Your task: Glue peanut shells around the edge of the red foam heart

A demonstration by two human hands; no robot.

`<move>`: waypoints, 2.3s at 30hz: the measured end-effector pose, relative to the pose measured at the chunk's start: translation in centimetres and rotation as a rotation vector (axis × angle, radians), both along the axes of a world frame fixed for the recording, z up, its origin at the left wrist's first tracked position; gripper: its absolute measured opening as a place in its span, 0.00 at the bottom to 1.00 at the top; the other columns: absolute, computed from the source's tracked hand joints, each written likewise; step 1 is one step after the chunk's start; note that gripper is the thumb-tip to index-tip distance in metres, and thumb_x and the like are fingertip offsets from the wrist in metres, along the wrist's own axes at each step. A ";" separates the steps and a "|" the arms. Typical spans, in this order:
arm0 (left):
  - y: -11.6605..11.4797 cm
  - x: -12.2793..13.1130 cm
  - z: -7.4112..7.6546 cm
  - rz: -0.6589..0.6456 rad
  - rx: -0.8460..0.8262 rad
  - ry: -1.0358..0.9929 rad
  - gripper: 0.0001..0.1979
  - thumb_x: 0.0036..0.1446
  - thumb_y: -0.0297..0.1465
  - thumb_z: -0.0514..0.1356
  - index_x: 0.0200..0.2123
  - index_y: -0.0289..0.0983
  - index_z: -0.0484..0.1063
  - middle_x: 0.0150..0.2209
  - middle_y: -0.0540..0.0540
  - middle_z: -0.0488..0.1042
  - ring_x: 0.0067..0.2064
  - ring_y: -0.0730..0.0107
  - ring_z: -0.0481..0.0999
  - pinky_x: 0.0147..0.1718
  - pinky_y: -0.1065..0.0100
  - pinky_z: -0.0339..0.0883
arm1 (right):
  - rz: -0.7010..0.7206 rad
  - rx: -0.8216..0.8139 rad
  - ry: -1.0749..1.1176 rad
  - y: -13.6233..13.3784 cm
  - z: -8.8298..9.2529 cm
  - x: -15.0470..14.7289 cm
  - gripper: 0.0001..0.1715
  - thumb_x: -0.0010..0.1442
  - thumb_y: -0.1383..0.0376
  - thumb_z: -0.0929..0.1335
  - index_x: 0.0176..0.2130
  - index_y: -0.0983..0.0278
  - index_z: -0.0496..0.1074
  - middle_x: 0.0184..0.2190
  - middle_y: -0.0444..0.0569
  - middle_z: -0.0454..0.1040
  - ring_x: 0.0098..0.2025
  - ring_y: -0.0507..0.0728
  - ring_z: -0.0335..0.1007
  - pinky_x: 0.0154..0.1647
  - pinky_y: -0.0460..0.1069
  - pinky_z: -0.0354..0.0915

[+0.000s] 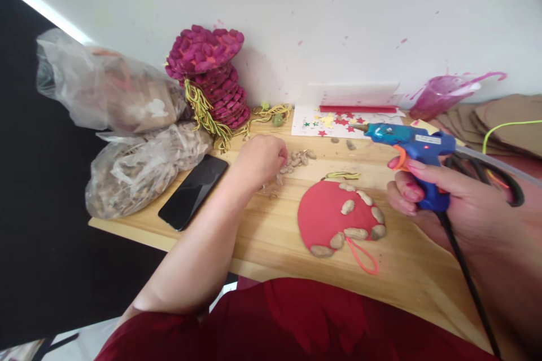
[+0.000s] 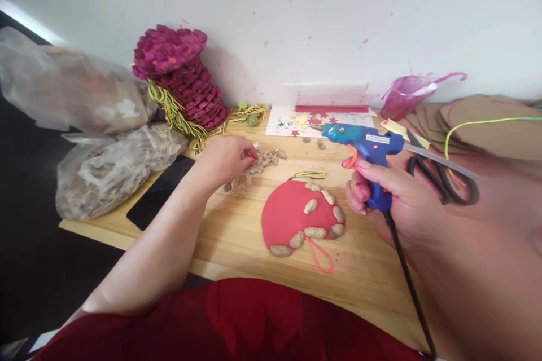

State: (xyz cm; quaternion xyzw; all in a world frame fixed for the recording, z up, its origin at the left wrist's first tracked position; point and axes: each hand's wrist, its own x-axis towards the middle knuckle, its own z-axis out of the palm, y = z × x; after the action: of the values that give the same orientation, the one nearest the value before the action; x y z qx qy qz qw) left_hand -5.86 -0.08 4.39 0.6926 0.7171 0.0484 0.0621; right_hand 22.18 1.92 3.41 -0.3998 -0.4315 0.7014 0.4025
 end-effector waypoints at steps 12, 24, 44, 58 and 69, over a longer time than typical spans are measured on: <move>-0.3 -0.3 0.8 0.046 0.098 -0.180 0.08 0.54 0.29 0.62 0.33 0.39 0.83 0.32 0.45 0.83 0.36 0.62 0.80 0.38 0.65 0.68 | -0.012 -0.005 -0.007 0.1 -0.1 0.1 0.09 0.56 0.65 0.72 0.27 0.61 0.69 0.16 0.42 0.62 0.18 0.51 0.54 0.17 0.46 0.53; -0.8 1.3 0.4 -0.030 0.144 -0.205 0.14 0.61 0.41 0.61 0.30 0.39 0.81 0.28 0.46 0.80 0.30 0.64 0.75 0.32 0.65 0.63 | -0.026 -0.004 -0.002 0.0 -0.1 0.2 0.07 0.57 0.66 0.71 0.27 0.62 0.71 0.16 0.42 0.62 0.18 0.51 0.55 0.17 0.45 0.54; -1.0 2.4 -1.4 -0.272 0.034 -0.160 0.06 0.56 0.27 0.61 0.33 0.39 0.79 0.34 0.45 0.81 0.36 0.61 0.78 0.37 0.63 0.67 | -0.034 -0.041 0.004 0.0 -0.4 0.2 0.06 0.57 0.66 0.72 0.29 0.62 0.71 0.16 0.41 0.63 0.18 0.50 0.56 0.17 0.45 0.54; -0.9 2.5 -1.8 -0.248 0.085 -0.184 0.05 0.56 0.23 0.63 0.34 0.37 0.79 0.35 0.44 0.79 0.37 0.62 0.77 0.40 0.64 0.68 | -0.054 -0.042 0.016 -0.1 -0.6 0.3 0.06 0.57 0.65 0.71 0.29 0.62 0.72 0.16 0.41 0.63 0.18 0.50 0.57 0.17 0.45 0.53; -1.0 2.3 -1.4 -0.243 0.075 -0.111 0.06 0.54 0.23 0.61 0.32 0.37 0.79 0.32 0.44 0.80 0.35 0.60 0.79 0.35 0.63 0.68 | -0.072 -0.140 -0.038 -0.4 -0.4 0.0 0.09 0.57 0.59 0.74 0.36 0.60 0.72 0.18 0.40 0.68 0.17 0.48 0.62 0.15 0.41 0.55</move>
State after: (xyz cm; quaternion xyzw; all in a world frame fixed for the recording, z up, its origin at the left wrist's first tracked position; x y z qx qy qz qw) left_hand -3.60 -1.05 2.97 0.7723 0.6211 0.1057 0.0811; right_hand 22.16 1.53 3.03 -0.4555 -0.3746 0.7070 0.3903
